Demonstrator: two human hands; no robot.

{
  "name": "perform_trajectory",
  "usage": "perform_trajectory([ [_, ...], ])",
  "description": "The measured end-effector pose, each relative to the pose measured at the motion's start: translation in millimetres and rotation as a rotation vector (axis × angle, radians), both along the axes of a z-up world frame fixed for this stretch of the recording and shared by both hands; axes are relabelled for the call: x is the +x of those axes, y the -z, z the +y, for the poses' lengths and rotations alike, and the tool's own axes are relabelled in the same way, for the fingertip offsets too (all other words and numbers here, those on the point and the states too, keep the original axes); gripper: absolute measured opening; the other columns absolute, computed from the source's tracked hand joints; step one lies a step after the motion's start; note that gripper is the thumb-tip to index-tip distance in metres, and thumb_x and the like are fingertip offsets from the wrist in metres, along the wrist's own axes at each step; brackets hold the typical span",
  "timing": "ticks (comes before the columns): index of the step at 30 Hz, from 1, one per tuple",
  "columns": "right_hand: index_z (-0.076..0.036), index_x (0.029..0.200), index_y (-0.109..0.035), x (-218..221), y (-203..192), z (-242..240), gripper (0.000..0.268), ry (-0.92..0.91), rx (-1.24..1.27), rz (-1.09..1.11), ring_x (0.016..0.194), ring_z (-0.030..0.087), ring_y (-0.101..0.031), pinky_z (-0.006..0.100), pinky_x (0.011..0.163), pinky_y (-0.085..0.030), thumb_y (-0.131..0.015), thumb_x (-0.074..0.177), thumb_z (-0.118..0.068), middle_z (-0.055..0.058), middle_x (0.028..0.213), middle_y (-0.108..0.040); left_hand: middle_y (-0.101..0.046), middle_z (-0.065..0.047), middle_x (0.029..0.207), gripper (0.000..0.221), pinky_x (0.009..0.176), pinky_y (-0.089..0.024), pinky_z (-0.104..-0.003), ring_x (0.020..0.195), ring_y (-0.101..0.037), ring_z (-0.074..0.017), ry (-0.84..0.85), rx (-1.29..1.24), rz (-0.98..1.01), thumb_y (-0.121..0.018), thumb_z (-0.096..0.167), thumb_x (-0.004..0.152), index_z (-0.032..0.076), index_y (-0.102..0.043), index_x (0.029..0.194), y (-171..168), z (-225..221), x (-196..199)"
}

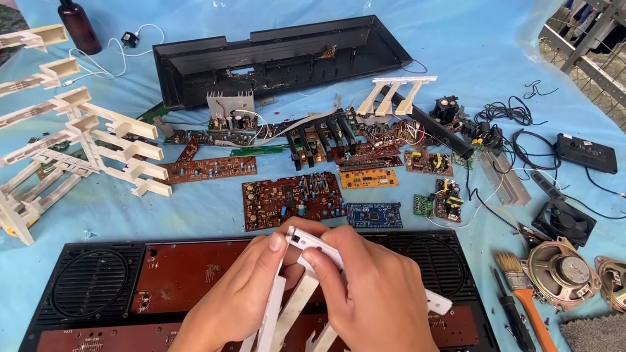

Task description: Organizing and inspecting disassembled keyboard components, specifically plastic key frames, on a repair table.

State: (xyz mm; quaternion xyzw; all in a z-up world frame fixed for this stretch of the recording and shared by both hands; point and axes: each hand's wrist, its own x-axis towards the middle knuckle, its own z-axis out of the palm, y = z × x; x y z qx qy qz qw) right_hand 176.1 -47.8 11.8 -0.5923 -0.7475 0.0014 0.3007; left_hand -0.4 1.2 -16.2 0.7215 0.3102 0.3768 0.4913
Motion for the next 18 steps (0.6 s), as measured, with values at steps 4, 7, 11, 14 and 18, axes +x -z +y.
perform_trajectory([
  [4,-0.016,0.093,-0.059,-3,3,-4,0.026,0.015,0.231,-0.103,0.059,0.029,-0.065,0.041,0.050,-0.046,-0.053,0.105,-0.038,-0.001,0.073,-0.069,-0.044,-0.003,0.065,0.069,0.068,-0.038,-0.033,0.063,-0.043,-0.0173,0.035,0.017,-0.018,-0.014,0.058,0.104,0.011,-0.045,0.065,-12,-3,2],
  [7,-0.014,0.091,-0.059,-4,1,-3,0.024,0.000,0.317,-0.141,0.057,0.024,-0.060,0.037,0.054,-0.047,-0.055,0.106,-0.033,-0.001,0.071,-0.065,-0.041,-0.001,0.053,0.078,0.061,-0.037,-0.030,0.052,-0.041,-0.0127,0.059,-0.103,-0.001,-0.015,0.061,0.099,0.005,-0.069,0.111,-21,-5,2],
  [11,-0.014,0.091,-0.060,-1,-7,-2,0.021,-0.084,0.333,-0.116,0.064,0.020,-0.066,0.034,0.058,-0.047,-0.059,0.105,-0.030,-0.002,0.072,-0.069,-0.039,0.002,0.052,0.081,0.051,-0.032,-0.026,0.047,-0.034,-0.0100,0.055,-0.212,0.042,-0.018,0.060,0.096,0.009,-0.070,0.132,-25,-4,-4],
  [14,-0.015,0.091,-0.062,-1,-9,0,0.019,-0.130,0.294,-0.080,0.065,0.019,-0.067,0.034,0.058,-0.047,-0.063,0.103,-0.030,-0.003,0.073,-0.071,-0.035,-0.002,0.050,0.060,0.049,-0.031,-0.028,0.046,-0.030,-0.0127,0.070,-0.308,0.084,-0.020,0.061,0.099,0.010,-0.052,0.095,-24,-3,-14],
  [18,-0.014,0.090,-0.064,1,-9,3,0.019,-0.166,0.301,-0.078,0.064,0.019,-0.065,0.034,0.061,-0.044,-0.066,0.102,-0.029,-0.003,0.069,-0.069,-0.036,-0.008,0.051,0.075,0.053,-0.032,-0.036,0.047,-0.030,-0.0189,0.031,-0.503,0.072,-0.025,0.062,0.102,0.007,-0.034,0.053,-40,-17,-13],
])
